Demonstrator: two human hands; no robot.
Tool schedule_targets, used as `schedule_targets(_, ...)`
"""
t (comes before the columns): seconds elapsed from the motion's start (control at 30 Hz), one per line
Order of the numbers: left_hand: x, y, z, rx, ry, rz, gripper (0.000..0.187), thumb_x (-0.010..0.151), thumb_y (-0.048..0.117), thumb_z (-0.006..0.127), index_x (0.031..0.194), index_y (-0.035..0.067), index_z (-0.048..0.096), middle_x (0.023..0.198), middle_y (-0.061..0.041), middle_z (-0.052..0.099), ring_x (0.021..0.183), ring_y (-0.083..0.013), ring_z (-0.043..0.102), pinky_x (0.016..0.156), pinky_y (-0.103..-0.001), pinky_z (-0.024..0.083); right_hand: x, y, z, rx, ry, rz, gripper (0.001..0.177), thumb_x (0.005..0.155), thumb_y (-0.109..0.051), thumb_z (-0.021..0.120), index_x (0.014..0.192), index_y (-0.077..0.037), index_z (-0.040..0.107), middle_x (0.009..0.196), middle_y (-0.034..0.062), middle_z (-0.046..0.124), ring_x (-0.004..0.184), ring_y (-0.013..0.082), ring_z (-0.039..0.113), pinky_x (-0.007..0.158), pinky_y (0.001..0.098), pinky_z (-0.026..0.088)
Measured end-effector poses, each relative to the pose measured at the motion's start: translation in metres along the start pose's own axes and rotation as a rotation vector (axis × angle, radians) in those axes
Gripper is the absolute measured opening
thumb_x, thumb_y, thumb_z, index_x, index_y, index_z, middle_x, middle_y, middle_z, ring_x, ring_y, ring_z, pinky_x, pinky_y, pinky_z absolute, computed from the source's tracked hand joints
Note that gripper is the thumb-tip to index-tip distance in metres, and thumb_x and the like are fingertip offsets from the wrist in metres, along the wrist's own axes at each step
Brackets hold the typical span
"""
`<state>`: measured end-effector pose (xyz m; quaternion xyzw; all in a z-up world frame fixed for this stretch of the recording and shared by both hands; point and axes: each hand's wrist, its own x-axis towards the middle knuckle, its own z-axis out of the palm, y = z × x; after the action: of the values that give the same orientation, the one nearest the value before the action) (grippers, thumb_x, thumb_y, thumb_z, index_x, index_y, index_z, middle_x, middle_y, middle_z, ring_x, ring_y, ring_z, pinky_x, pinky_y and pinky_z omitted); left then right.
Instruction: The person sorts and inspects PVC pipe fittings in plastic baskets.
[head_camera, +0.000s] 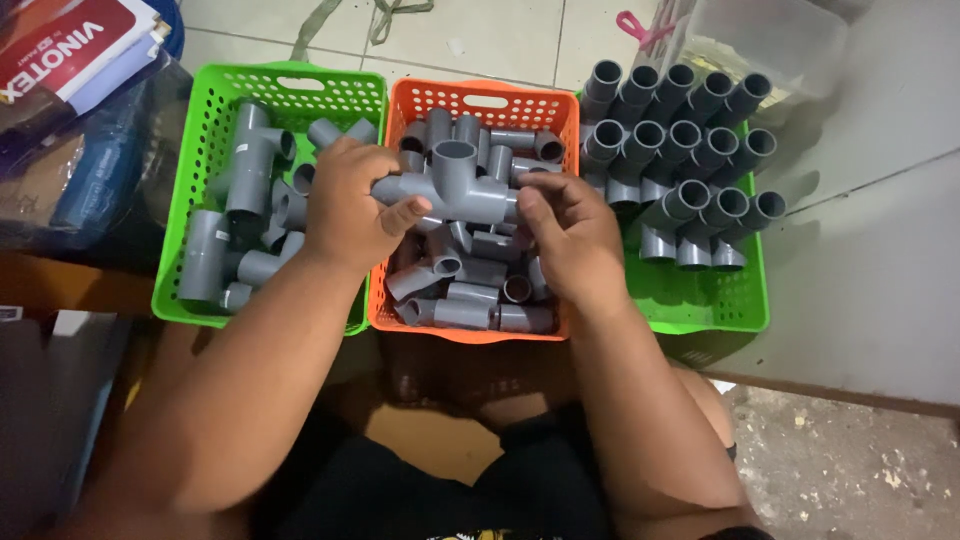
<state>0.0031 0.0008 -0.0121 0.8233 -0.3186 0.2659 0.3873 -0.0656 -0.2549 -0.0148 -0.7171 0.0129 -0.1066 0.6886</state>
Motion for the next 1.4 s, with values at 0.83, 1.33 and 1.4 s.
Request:
schedule_targets(0.83,0.007,0.005,-0.001,-0.047,-0.057,0.024,0.072,0.098,0.078,0.038,0.102,0.014,0.071,0.091,-0.004,0.07,0.083,-0.033,0.067,0.085,-0.04,0.049,-0.012,-0.04,0.008,-0.294,-0.081,-0.103,0.039,0.075,-0.002,0.085,0.111,-0.014,0.078,0.118,0.007,0.072,0.12,0.0248,0.066,0.099,0.0332,0.054)
schedule_targets(1.33,0.02,0.026,-0.011,-0.187,-0.042,0.034,0.078,0.104,0.067,0.029,0.1,0.006,0.078,0.074,-0.009,0.065,0.059,-0.0296,0.055,0.051,-0.034,0.046,-0.015,-0.052,0.012,-0.22,-0.093,-0.079,0.057,0.087,-0.002,0.073,0.142,-0.005,0.059,0.134,0.0292,0.061,0.133,0.0422,0.056,0.108,0.0512,0.048)
schedule_targets(1.4,0.019,0.023,-0.008,-0.158,-0.061,0.055,0.081,0.104,0.065,0.025,0.099,0.006,0.079,0.077,-0.008,0.07,0.061,-0.0273,0.06,0.051,-0.033,0.048,-0.014,-0.046,0.011,-0.174,-0.09,-0.116,0.068,0.076,0.011,0.075,0.14,-0.009,0.062,0.128,0.0195,0.064,0.127,0.0309,0.059,0.107,0.0424,0.05)
